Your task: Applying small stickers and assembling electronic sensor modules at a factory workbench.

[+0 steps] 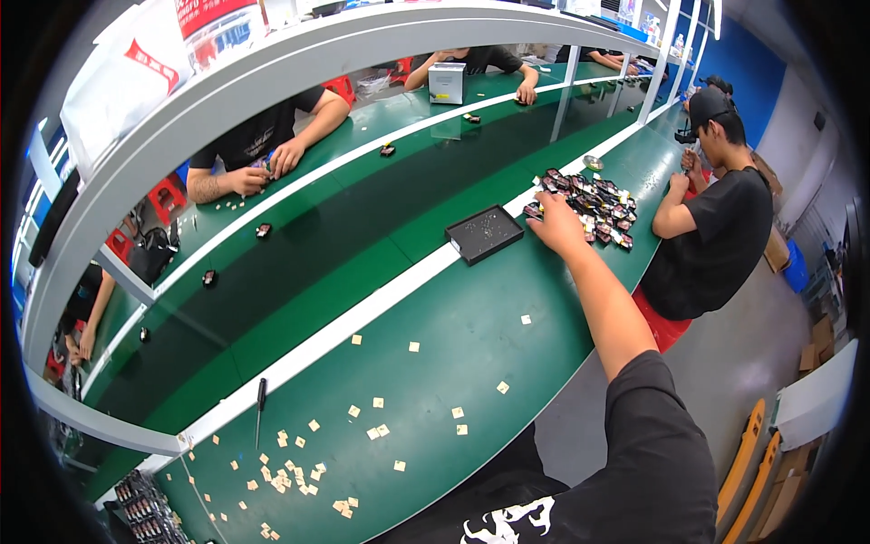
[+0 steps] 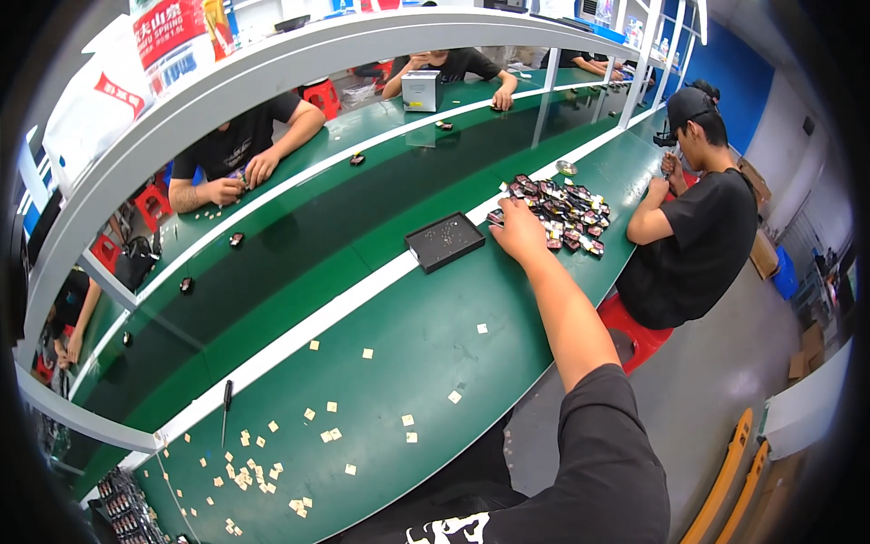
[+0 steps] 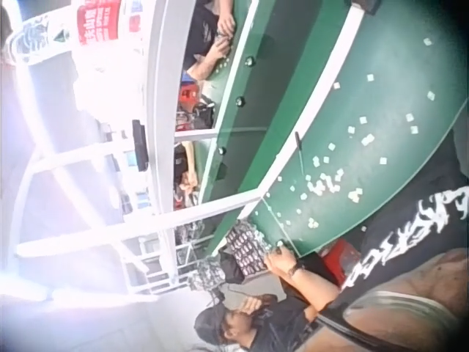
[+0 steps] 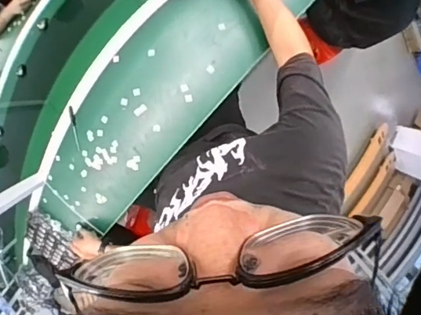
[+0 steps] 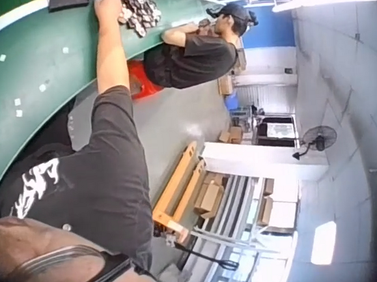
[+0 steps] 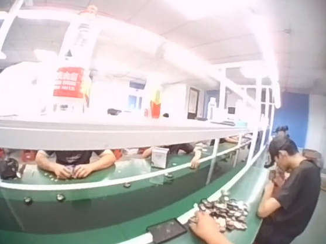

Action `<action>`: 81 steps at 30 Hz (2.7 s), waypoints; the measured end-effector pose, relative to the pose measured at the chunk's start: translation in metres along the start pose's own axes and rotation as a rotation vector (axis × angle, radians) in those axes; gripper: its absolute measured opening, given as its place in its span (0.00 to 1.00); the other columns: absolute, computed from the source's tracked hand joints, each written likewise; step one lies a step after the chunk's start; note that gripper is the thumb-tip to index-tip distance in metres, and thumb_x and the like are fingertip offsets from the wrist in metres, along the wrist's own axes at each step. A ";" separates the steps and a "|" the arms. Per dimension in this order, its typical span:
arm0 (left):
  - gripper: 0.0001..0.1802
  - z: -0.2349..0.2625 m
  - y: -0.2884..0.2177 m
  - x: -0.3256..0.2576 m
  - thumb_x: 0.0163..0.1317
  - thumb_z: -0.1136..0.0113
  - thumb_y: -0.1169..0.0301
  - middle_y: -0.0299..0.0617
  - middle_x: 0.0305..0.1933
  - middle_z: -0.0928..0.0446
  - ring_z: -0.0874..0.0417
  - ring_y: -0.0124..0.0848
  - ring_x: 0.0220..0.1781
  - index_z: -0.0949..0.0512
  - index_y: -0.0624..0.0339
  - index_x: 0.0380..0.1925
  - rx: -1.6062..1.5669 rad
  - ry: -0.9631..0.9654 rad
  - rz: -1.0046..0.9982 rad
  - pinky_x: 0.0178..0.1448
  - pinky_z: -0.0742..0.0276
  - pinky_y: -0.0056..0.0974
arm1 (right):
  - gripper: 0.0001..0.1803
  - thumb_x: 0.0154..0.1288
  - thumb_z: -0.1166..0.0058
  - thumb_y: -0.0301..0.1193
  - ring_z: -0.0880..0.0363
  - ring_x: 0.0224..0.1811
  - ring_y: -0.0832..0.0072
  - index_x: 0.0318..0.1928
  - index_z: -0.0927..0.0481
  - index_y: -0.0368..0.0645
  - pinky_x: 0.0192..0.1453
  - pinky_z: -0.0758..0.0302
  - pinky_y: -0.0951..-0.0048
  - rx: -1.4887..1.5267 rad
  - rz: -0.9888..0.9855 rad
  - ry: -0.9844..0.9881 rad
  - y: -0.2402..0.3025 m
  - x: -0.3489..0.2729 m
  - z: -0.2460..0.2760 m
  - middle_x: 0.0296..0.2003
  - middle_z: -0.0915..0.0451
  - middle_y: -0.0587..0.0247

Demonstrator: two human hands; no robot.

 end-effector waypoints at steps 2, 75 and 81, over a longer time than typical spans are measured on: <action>0.23 0.045 -0.054 0.005 0.59 0.32 0.53 0.55 0.33 0.16 0.16 0.52 0.39 0.12 0.67 0.32 0.066 -0.097 -0.025 0.45 0.20 0.51 | 0.25 0.58 0.31 0.38 0.19 0.56 0.51 0.54 0.20 0.42 0.57 0.20 0.53 -0.026 0.024 0.051 -0.012 0.017 -0.020 0.53 0.21 0.50; 0.30 0.011 -0.293 -0.109 0.70 0.51 0.82 0.41 0.47 0.17 0.19 0.25 0.34 0.33 0.61 0.73 -1.524 0.953 -0.282 0.43 0.21 0.32 | 0.09 0.69 0.34 0.27 0.31 0.26 0.89 0.44 0.17 0.34 0.32 0.31 0.82 1.011 -0.019 1.292 0.356 -0.398 0.007 0.27 0.20 0.73; 0.32 0.012 -0.292 -0.108 0.70 0.53 0.83 0.46 0.52 0.17 0.15 0.31 0.37 0.36 0.60 0.74 -1.500 0.912 -0.300 0.46 0.19 0.36 | 0.08 0.69 0.35 0.25 0.27 0.28 0.88 0.45 0.15 0.34 0.33 0.29 0.81 0.958 0.029 1.177 0.364 -0.391 0.022 0.29 0.17 0.69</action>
Point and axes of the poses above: each hand's wrist, its own x-axis towards the middle knuckle, its own z-axis out of the back of the hand, y = z × x, the point moved 8 cm from there along x, towards the middle knuckle
